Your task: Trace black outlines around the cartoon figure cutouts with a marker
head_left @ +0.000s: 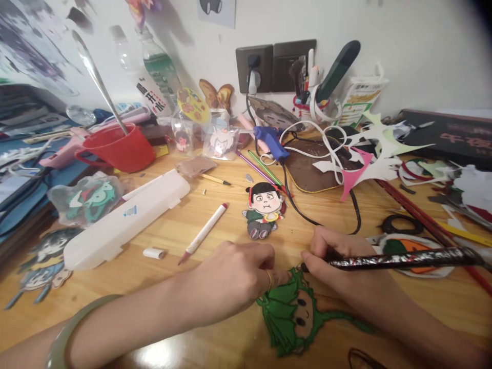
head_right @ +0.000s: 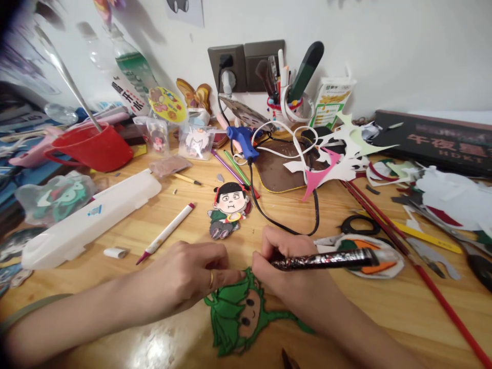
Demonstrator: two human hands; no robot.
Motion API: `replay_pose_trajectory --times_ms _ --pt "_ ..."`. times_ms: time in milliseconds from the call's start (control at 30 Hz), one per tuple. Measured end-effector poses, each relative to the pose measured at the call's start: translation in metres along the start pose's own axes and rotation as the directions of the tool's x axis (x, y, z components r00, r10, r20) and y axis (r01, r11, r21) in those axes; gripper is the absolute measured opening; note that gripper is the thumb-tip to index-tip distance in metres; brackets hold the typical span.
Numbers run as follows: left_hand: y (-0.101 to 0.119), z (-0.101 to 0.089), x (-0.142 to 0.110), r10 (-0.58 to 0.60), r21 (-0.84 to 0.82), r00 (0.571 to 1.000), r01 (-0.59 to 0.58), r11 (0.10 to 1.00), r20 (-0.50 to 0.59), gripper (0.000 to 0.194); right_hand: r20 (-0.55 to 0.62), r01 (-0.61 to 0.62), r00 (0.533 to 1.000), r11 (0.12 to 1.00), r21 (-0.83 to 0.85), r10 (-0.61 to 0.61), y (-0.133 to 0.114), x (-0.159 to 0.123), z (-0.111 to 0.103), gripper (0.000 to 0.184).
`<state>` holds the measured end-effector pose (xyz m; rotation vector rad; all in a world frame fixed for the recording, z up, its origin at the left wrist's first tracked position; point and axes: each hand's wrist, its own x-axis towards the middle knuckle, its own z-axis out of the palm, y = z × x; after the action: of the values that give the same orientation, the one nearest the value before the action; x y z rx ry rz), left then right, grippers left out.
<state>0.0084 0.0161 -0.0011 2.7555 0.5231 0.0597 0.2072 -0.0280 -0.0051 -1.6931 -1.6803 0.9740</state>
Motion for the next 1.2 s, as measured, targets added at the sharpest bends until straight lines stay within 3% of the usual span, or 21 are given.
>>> replay_pose_trajectory --times_ms 633,800,1200 --pt "-0.0008 -0.0012 0.0005 0.019 0.01 1.0 -0.018 1.0 -0.008 0.021 0.017 0.02 1.0 1.0 0.002 -0.02 0.0021 0.0001 0.0007 0.026" --pt "0.0003 -0.0034 0.001 0.024 -0.008 1.0 -0.024 1.0 -0.009 0.022 -0.04 0.026 0.999 1.0 -0.012 -0.026 0.0034 -0.0008 -0.0005 0.027" --pt "-0.0019 -0.0026 -0.0001 0.018 -0.019 0.999 -0.018 1.0 0.032 0.026 0.069 0.025 0.997 0.998 -0.05 -0.021 0.0019 -0.0003 -0.0015 0.027"
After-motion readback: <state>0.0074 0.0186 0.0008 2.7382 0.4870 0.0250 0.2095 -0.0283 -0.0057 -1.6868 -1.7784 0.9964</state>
